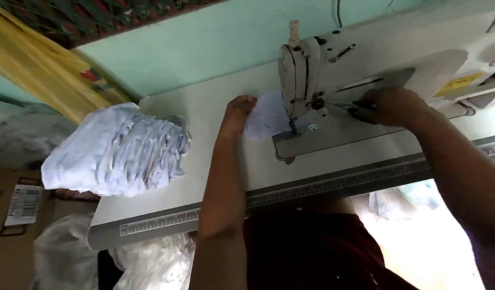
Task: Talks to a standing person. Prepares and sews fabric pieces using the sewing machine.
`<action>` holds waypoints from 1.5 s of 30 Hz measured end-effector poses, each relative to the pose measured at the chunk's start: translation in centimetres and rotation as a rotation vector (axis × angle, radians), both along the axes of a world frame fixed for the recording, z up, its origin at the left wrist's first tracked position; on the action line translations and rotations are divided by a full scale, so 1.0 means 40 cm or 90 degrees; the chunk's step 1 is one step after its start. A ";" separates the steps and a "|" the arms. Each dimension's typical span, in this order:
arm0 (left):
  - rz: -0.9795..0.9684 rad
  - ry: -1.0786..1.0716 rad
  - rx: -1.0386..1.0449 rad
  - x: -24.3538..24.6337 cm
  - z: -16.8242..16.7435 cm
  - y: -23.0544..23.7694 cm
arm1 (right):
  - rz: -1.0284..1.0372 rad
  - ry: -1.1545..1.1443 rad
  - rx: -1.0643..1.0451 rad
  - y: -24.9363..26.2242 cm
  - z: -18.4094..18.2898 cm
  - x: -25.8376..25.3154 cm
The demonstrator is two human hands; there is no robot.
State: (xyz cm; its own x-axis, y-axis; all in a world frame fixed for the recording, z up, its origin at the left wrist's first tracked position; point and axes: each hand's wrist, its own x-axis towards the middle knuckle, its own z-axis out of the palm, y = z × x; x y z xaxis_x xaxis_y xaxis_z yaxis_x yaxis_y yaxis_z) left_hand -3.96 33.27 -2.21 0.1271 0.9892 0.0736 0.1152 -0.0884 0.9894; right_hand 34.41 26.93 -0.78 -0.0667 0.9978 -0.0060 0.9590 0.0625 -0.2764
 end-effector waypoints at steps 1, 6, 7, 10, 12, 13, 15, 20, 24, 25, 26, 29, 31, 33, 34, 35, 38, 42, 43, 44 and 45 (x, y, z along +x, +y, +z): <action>0.002 -0.013 -0.004 0.001 -0.005 0.001 | 0.055 0.038 0.027 0.022 -0.009 -0.005; 0.044 -0.048 -0.018 0.016 -0.008 0.001 | 0.192 0.030 -0.004 0.106 -0.003 -0.140; 0.052 -0.047 -0.018 0.019 -0.008 0.000 | 0.187 -0.025 -0.038 0.112 0.011 -0.169; 0.057 -0.035 -0.012 0.022 -0.008 -0.001 | 0.155 -0.121 -0.216 0.108 0.076 -0.251; 0.053 -0.033 -0.007 0.021 -0.011 0.003 | 0.131 -0.115 -0.256 0.092 0.104 -0.284; 0.052 -0.030 -0.005 0.022 -0.014 0.006 | 0.113 -0.120 -0.284 0.092 0.108 -0.293; 0.048 -0.020 -0.003 0.021 -0.018 0.010 | 0.082 -0.144 -0.327 0.094 0.110 -0.305; 0.051 0.019 0.023 0.030 -0.009 0.005 | 0.077 -0.095 -0.241 0.100 0.066 -0.301; 0.058 -0.001 0.077 0.019 0.008 -0.009 | 0.100 -0.100 -0.303 0.063 0.124 -0.312; 0.064 -0.031 0.093 0.013 0.013 -0.014 | 0.114 -0.112 -0.316 0.069 0.124 -0.308; 0.074 -0.061 0.104 0.007 0.020 -0.022 | 0.119 -0.089 -0.305 0.069 0.125 -0.301; 0.106 -0.126 0.145 -0.013 0.041 -0.065 | 0.160 0.032 -0.117 0.091 0.074 -0.243; 0.107 -0.127 0.178 -0.022 0.068 -0.114 | 0.165 0.078 -0.020 0.138 0.012 -0.196; 0.078 -0.077 0.216 -0.021 0.099 -0.166 | 0.157 0.088 0.047 0.174 -0.019 -0.162; 0.044 -0.040 0.225 -0.021 0.106 -0.196 | 0.152 0.083 0.073 0.190 -0.034 -0.147; -0.004 0.017 0.220 -0.021 0.110 -0.232 | 0.152 0.083 0.095 0.203 -0.047 -0.133; -0.231 0.214 0.150 -0.002 0.109 -0.376 | 0.154 0.090 0.109 0.212 -0.062 -0.111; -0.300 0.435 0.145 0.032 0.087 -0.515 | 0.123 0.078 0.122 0.214 -0.048 -0.105; -0.261 0.480 0.136 0.042 0.069 -0.530 | 0.117 0.071 0.122 0.208 -0.049 -0.102; -0.215 0.526 0.116 0.053 0.047 -0.538 | 0.117 0.067 0.126 0.205 -0.053 -0.100; -0.175 0.566 0.102 0.067 0.021 -0.534 | 0.117 0.059 0.112 0.202 -0.055 -0.101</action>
